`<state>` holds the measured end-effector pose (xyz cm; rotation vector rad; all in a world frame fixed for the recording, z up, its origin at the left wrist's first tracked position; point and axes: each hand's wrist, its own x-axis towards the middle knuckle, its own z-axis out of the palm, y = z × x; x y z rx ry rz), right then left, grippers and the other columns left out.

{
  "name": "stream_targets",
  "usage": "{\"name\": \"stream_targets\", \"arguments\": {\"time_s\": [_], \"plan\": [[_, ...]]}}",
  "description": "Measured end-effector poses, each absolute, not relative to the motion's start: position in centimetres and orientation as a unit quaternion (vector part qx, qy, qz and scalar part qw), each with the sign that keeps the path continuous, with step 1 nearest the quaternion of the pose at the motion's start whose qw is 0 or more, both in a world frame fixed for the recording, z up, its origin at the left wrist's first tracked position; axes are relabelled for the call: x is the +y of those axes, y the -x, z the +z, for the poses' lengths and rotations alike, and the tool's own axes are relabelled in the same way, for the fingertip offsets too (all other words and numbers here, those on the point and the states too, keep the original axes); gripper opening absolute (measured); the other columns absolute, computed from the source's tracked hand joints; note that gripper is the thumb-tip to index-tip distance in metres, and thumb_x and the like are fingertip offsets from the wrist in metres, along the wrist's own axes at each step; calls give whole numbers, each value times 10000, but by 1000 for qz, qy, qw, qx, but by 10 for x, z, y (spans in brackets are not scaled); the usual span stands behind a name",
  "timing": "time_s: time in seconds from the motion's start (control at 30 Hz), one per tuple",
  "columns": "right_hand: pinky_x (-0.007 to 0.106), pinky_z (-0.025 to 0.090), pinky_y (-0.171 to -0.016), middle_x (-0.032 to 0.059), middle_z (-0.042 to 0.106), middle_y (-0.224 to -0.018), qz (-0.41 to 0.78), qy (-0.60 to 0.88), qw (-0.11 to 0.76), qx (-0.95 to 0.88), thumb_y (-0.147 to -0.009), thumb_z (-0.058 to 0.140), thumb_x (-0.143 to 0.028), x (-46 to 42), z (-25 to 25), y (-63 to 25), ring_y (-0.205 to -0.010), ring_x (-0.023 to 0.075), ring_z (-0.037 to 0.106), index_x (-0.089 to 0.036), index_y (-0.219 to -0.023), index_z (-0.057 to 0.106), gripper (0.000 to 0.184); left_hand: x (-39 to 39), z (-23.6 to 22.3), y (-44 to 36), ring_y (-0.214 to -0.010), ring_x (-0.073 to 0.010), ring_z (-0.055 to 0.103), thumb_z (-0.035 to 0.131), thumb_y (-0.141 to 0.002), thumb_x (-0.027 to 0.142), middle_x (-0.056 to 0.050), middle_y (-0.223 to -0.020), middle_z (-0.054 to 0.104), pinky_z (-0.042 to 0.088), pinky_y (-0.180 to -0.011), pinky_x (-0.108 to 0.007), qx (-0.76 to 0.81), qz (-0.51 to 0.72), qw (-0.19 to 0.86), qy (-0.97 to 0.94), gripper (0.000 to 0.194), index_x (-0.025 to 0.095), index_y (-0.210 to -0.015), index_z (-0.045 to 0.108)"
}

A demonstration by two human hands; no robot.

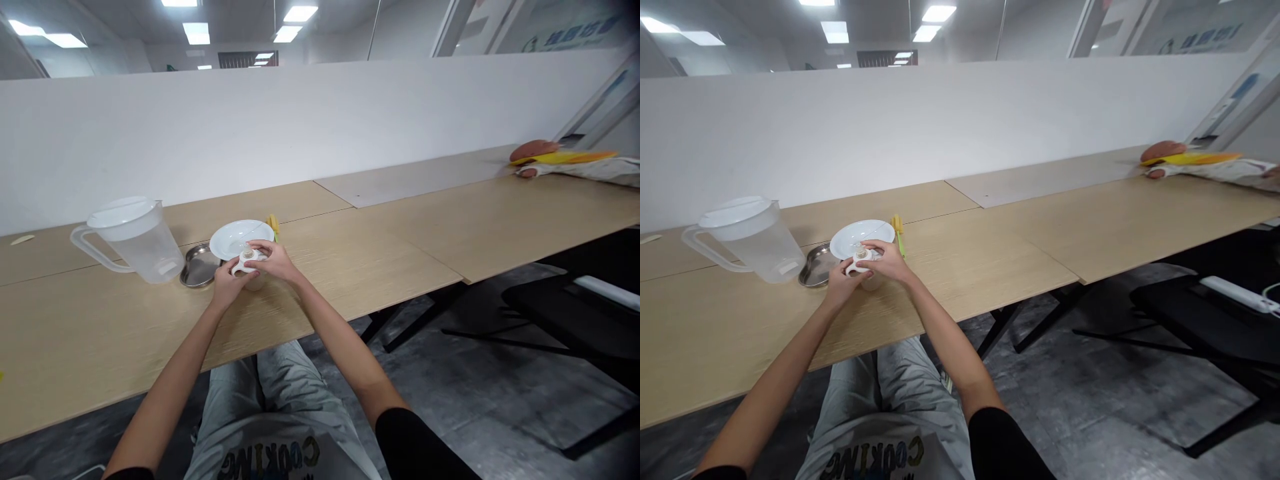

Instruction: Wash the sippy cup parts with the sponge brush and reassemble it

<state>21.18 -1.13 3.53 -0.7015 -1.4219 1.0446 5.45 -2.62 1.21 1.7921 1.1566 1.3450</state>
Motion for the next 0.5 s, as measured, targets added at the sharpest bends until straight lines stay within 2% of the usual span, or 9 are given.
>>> {"name": "stream_targets", "arguments": {"time_s": [0.1, 0.37, 0.5], "plan": [[356, 495, -949, 48, 699, -986, 453, 300, 587, -600, -464, 852, -264, -10, 34, -211, -977, 184, 652, -185, -910, 676, 486, -26, 12, -53, -901, -238, 660, 786, -613, 434, -100, -1025, 718, 512, -844, -352, 441, 500, 293, -685, 602, 110, -1108, 673], [300, 545, -777, 5, 709, -869, 470, 286, 574, -607, -488, 843, -267, -18, 40, -215, -845, 167, 679, -197, -854, 615, 437, -23, 11, -51, -830, -209, 647, 785, -604, 439, -73, -970, 726, 511, -793, -322, 433, 495, 302, -690, 572, 127, -1072, 687], [289, 555, -731, 12, 727, -880, 513, 273, 539, -610, -512, 837, -273, -24, 45, -221, -839, 179, 689, -206, -938, 619, 483, -23, 12, -46, -803, -207, 646, 806, -583, 429, -83, -993, 723, 514, -745, -310, 410, 468, 368, -691, 599, 125, -1084, 683]]}}
